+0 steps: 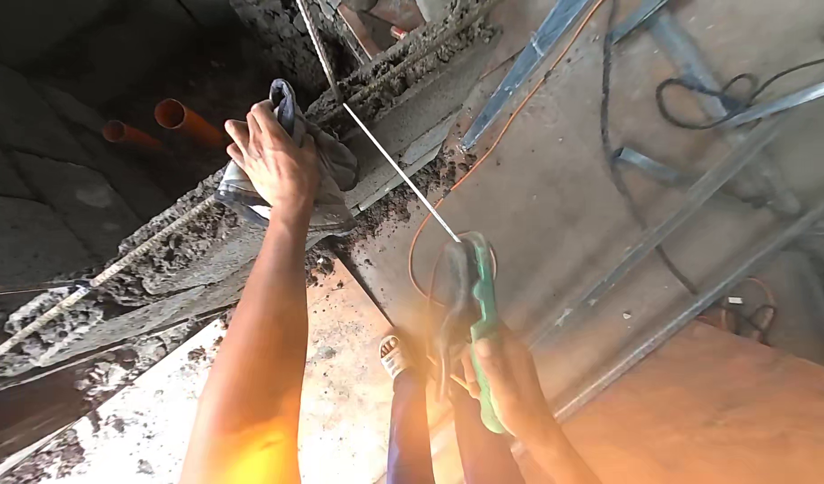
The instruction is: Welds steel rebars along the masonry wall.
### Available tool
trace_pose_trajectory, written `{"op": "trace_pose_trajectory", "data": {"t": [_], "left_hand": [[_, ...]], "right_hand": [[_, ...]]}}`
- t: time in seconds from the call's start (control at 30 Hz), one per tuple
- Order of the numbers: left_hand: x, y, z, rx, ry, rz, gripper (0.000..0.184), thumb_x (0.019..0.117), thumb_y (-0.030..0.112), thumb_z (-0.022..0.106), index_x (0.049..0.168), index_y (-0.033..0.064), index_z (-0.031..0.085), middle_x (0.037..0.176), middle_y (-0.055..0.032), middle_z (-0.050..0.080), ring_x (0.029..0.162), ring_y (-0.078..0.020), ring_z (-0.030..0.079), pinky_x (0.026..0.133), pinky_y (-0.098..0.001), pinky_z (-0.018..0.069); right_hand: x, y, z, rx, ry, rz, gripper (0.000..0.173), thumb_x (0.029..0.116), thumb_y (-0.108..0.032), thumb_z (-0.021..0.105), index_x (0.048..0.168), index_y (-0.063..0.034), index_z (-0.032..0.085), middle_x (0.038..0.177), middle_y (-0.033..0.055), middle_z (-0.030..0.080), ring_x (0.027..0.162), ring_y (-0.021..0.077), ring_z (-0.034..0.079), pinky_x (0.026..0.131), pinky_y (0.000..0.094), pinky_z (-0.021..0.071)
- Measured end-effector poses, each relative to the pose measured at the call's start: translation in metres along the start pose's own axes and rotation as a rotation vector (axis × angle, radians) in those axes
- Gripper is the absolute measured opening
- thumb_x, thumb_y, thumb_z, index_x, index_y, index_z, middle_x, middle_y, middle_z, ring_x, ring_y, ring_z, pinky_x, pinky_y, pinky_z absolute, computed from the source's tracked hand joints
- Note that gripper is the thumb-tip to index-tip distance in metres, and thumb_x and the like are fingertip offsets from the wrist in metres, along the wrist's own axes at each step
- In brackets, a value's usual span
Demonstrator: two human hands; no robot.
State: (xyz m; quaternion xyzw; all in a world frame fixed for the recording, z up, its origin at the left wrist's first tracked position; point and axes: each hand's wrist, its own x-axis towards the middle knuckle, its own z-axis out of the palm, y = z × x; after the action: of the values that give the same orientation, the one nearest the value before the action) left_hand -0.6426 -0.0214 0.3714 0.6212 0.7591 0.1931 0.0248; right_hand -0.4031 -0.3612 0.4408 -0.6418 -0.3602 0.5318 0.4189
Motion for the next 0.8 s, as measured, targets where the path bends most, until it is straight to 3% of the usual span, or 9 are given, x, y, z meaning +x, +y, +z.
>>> {"op": "trace_pose_trajectory", "data": {"t": [0.03,0.1,0.17,0.8], "left_hand": [[-0.0025,-0.0006,-0.0017,-0.036,-0.031,0.002,0.056,0.0935,0.032,0.062,0.143,0.0078,0.054,0.144,-0.0166,0.058,0.14,-0.0381,0.045,0.112,-0.0601,0.0321],[0.0031,0.0034,-0.0028,-0.014,0.0,-0.003,0.057,0.0851,0.036,0.068,0.136,0.0114,0.059,0.134,-0.0126,0.065,0.132,-0.0376,0.052,0.104,-0.0608,0.0395],[0.0039,0.0031,-0.0033,-0.003,-0.002,-0.007,0.059,0.0831,0.037,0.069,0.135,0.0126,0.059,0.132,-0.0104,0.066,0.131,-0.0367,0.054,0.103,-0.0602,0.0409],[0.0038,0.0046,-0.0027,0.017,0.018,0.014,0.057,0.083,0.037,0.07,0.134,0.0133,0.059,0.129,-0.0094,0.066,0.129,-0.0357,0.054,0.099,-0.0584,0.0419]], "right_hand": [[0.0008,0.0003,-0.0002,0.003,-0.002,0.008,0.067,0.0972,-0.068,0.05,0.119,-0.0052,0.059,0.065,0.0002,0.057,0.047,0.0141,0.056,0.042,0.0321,0.0526],[0.0012,-0.0009,0.0009,0.009,0.0,-0.004,0.066,0.0972,-0.068,0.051,0.118,-0.0059,0.058,0.064,-0.0003,0.056,0.047,0.0136,0.056,0.042,0.0319,0.0531],[-0.0002,-0.0018,0.0014,0.01,0.0,-0.018,0.064,0.0978,-0.067,0.05,0.117,-0.0062,0.058,0.064,-0.0004,0.056,0.047,0.0136,0.056,0.042,0.032,0.0535],[-0.0001,0.0006,0.001,0.029,0.001,-0.016,0.064,0.0974,-0.067,0.051,0.116,-0.0064,0.058,0.064,0.0001,0.056,0.047,0.0143,0.057,0.042,0.0323,0.0535]]}}
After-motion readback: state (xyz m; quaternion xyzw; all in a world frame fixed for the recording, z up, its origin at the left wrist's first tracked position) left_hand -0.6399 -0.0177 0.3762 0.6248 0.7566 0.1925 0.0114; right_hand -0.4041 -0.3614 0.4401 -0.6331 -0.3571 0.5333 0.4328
